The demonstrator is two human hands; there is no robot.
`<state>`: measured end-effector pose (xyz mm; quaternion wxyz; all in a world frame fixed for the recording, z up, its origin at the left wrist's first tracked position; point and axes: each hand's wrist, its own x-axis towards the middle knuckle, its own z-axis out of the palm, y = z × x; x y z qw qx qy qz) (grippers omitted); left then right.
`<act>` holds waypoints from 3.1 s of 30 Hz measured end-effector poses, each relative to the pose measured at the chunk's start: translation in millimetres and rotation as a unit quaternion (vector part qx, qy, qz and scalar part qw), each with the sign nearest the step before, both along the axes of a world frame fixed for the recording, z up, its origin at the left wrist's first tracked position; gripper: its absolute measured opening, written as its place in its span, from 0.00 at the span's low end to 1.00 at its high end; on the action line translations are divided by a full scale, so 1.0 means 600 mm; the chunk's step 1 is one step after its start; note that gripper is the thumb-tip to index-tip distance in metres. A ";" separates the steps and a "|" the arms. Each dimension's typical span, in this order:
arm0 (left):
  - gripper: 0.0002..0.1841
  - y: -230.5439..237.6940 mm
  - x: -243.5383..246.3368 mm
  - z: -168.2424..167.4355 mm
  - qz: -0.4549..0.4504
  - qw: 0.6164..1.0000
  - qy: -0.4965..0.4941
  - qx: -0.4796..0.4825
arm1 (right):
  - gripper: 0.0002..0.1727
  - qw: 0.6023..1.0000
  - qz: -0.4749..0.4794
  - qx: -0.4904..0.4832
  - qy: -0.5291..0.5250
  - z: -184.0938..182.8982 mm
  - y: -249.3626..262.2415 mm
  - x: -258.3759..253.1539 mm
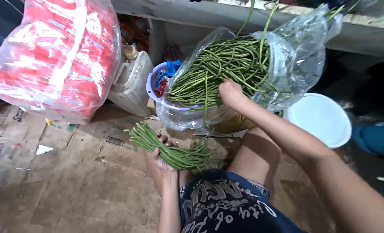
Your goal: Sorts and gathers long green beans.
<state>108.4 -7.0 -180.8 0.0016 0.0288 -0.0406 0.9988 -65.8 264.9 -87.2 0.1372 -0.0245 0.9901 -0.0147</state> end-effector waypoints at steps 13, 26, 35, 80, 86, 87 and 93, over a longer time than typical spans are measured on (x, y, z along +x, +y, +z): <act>0.21 0.053 0.016 0.021 -0.030 0.992 -0.083 -0.093 | 0.21 0.995 0.040 -0.085 -0.027 0.040 0.050 -0.038; 0.11 0.133 -0.038 0.011 -0.078 0.982 -0.151 -0.085 | 0.17 0.873 -0.006 -0.466 0.145 0.181 -0.031 0.218; 0.20 0.126 -0.021 -0.004 -0.057 0.979 -0.154 -0.124 | 0.24 0.938 -0.011 -0.343 0.048 0.012 -0.124 0.299; 0.41 0.076 -0.017 0.093 -0.015 0.817 -0.225 -0.531 | 0.55 0.850 -0.050 -0.483 -0.203 -0.040 -0.160 0.232; 0.35 0.071 0.017 0.065 -0.094 0.874 -0.203 -0.431 | 0.48 0.937 0.027 -0.261 -0.232 0.012 -0.201 0.242; 0.37 0.071 0.015 0.048 -0.090 0.908 -0.166 -0.375 | 0.49 0.944 0.073 -0.225 -0.232 0.019 -0.199 0.247; 0.18 0.078 0.005 0.000 -0.039 0.979 -0.109 -0.169 | 0.52 0.939 0.187 -0.109 -0.268 0.087 -0.124 0.199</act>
